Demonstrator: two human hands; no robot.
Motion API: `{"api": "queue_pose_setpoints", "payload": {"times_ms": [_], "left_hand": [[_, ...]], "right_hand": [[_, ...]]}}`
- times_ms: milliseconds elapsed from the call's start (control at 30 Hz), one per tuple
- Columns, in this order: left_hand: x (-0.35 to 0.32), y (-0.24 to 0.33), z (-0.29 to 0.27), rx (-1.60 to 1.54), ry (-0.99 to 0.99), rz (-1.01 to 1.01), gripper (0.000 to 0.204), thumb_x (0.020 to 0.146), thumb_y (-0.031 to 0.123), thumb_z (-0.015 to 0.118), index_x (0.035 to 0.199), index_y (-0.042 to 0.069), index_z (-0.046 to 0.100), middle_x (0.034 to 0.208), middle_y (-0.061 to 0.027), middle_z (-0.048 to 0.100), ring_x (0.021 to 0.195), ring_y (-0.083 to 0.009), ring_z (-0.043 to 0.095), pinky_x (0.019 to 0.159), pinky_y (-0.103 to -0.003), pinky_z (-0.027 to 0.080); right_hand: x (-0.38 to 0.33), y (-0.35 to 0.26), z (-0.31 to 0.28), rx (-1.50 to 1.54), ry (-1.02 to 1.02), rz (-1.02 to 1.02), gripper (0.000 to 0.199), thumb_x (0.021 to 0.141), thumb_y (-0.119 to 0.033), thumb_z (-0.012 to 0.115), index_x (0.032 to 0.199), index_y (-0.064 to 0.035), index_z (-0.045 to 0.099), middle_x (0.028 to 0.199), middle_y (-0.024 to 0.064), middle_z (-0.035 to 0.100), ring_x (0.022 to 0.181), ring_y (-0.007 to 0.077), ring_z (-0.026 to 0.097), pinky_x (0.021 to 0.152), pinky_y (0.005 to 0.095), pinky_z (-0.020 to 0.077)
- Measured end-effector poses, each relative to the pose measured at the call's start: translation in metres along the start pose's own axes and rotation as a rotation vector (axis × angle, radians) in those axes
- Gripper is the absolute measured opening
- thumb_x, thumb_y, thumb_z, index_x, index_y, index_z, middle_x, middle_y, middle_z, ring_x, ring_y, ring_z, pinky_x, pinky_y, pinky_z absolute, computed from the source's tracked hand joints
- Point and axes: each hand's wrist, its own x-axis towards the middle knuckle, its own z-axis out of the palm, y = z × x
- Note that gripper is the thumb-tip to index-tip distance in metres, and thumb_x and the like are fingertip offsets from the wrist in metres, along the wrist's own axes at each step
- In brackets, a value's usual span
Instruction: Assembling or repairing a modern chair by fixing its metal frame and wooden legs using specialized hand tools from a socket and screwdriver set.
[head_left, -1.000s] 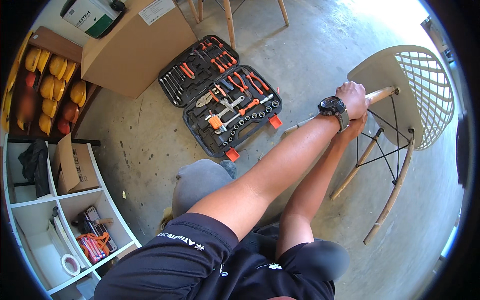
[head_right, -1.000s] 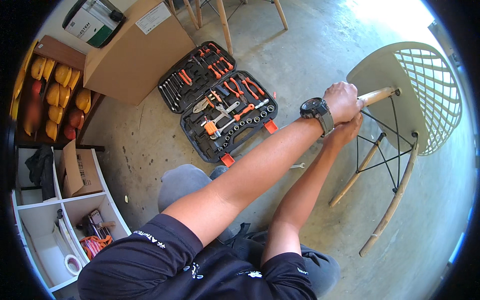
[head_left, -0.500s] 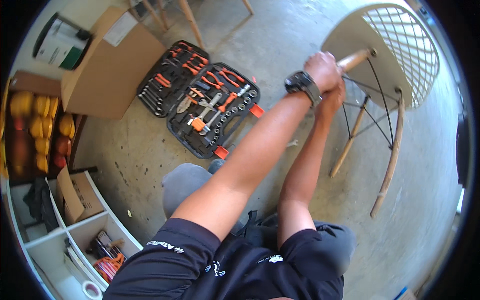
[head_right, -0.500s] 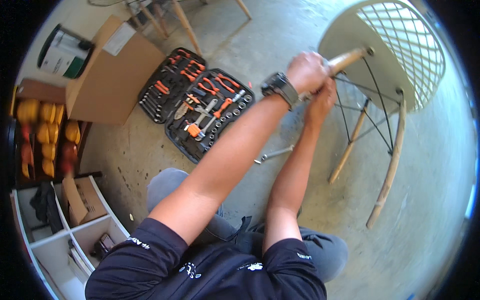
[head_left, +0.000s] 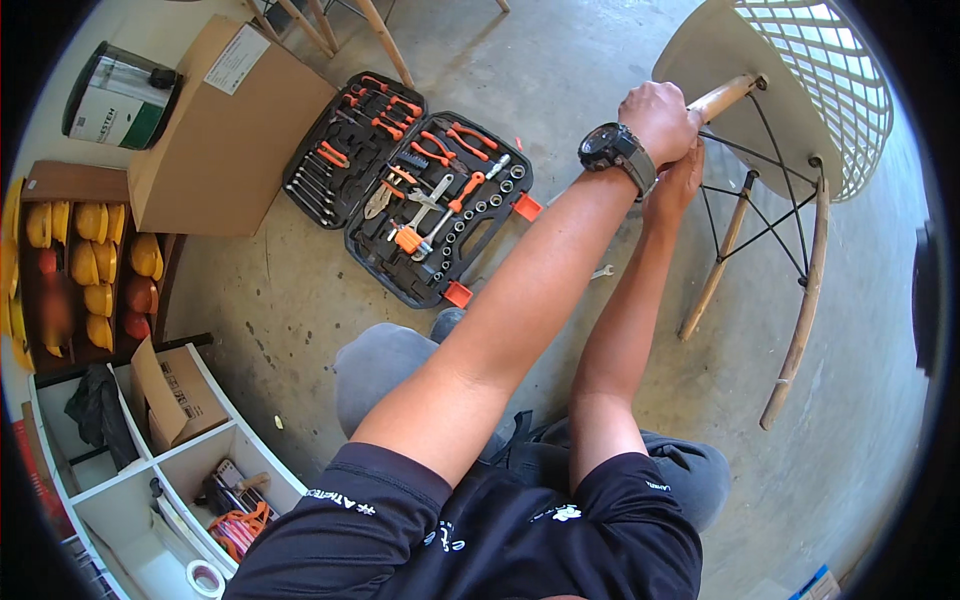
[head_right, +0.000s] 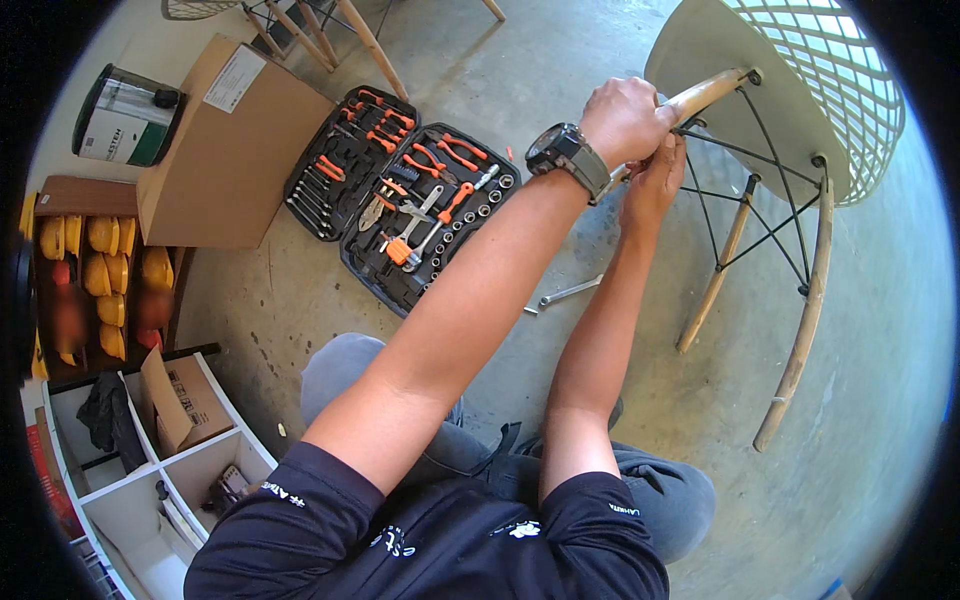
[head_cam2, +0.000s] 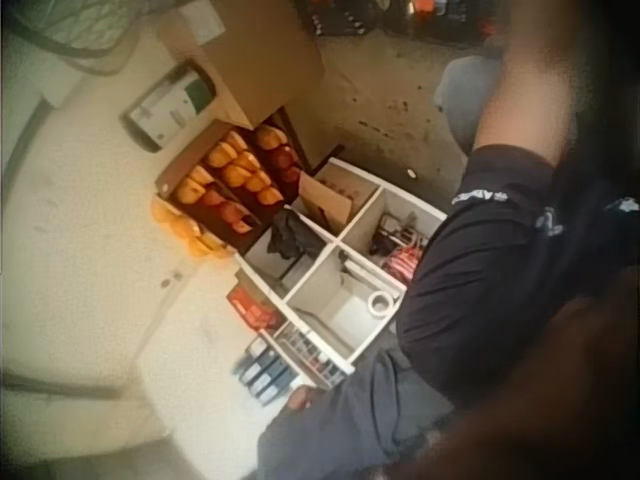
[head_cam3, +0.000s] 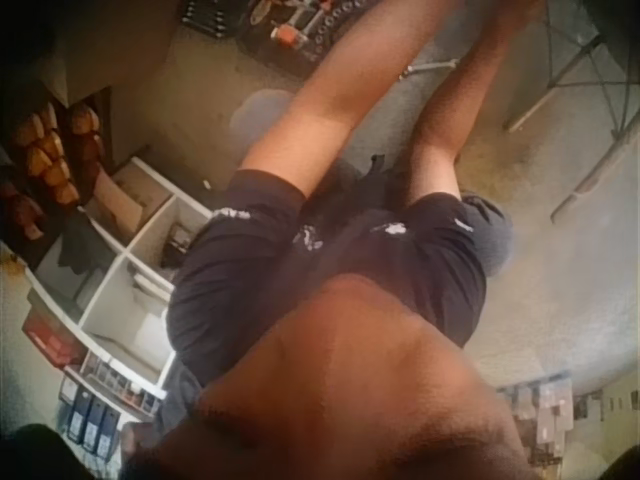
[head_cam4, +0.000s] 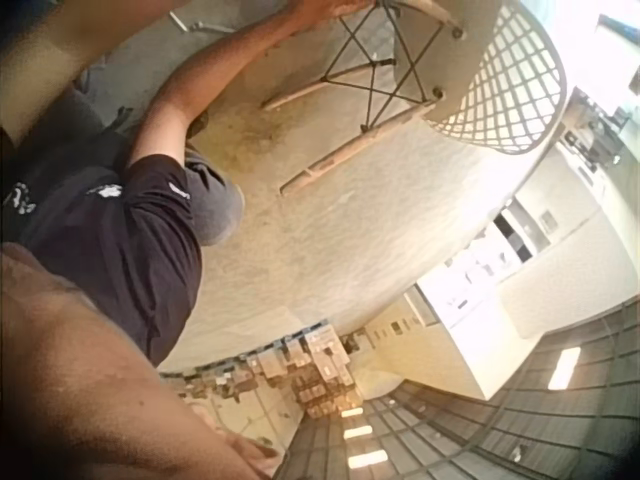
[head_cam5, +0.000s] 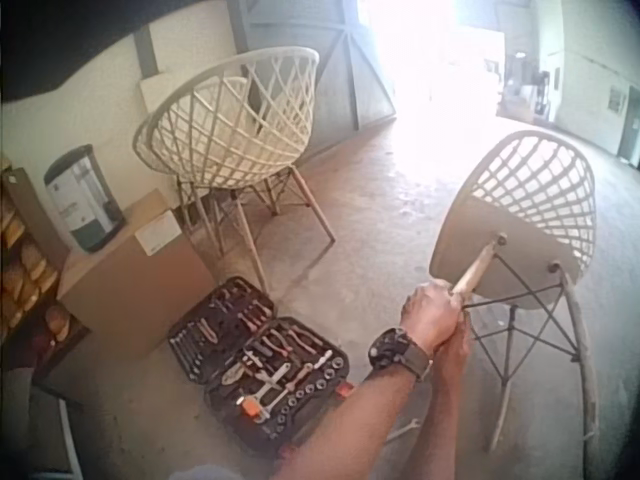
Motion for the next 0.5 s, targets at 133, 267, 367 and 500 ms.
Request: {"api": "queue_pose_setpoints", "payload": {"times_ms": [133,267,367,500], "left_hand": [[-0.001,0.001,-0.003,-0.014,-0.008,-0.029,0.047,0.088,0.045,0.062,0.084,-0.001,0.073,0.084,-0.0241,0.07,0.082,-0.0389,0.069,0.079,-0.047,0.055],[-0.002,0.004,-0.005,-0.019,0.015,-0.023,0.049,0.088,0.045,0.062,0.085,-0.003,0.072,0.084,-0.0245,0.07,0.083,-0.0389,0.07,0.08,-0.046,0.055],[-0.003,0.005,-0.008,-0.037,-0.014,-0.048,0.05,0.089,0.046,0.062,0.087,-0.003,0.072,0.085,-0.0247,0.07,0.084,-0.039,0.07,0.081,-0.046,0.056],[-0.004,0.01,-0.011,-0.059,-0.031,-0.064,0.049,0.089,0.045,0.064,0.09,-0.003,0.072,0.089,-0.0247,0.071,0.088,-0.0387,0.07,0.083,-0.045,0.056]], "right_hand": [[0.005,0.001,0.0,0.081,-0.034,0.029,0.031,0.106,-0.033,0.044,0.099,-0.0058,0.058,0.075,-0.0041,0.051,0.064,0.0036,0.044,0.057,0.0206,0.0352],[0.008,0.008,-0.002,0.303,-0.043,0.143,0.03,0.107,-0.031,0.043,0.105,-0.0053,0.059,0.079,-0.0025,0.056,0.068,0.0037,0.049,0.058,0.0212,0.0381],[0.011,0.012,-0.007,0.372,-0.027,0.212,0.032,0.107,-0.033,0.043,0.108,-0.0052,0.06,0.084,-0.0003,0.061,0.069,0.0046,0.053,0.056,0.0219,0.0402],[0.02,0.016,-0.018,0.284,-0.087,0.155,0.034,0.107,-0.034,0.042,0.11,-0.0049,0.06,0.088,0.001,0.064,0.073,0.0079,0.058,0.059,0.0246,0.0468]]}}
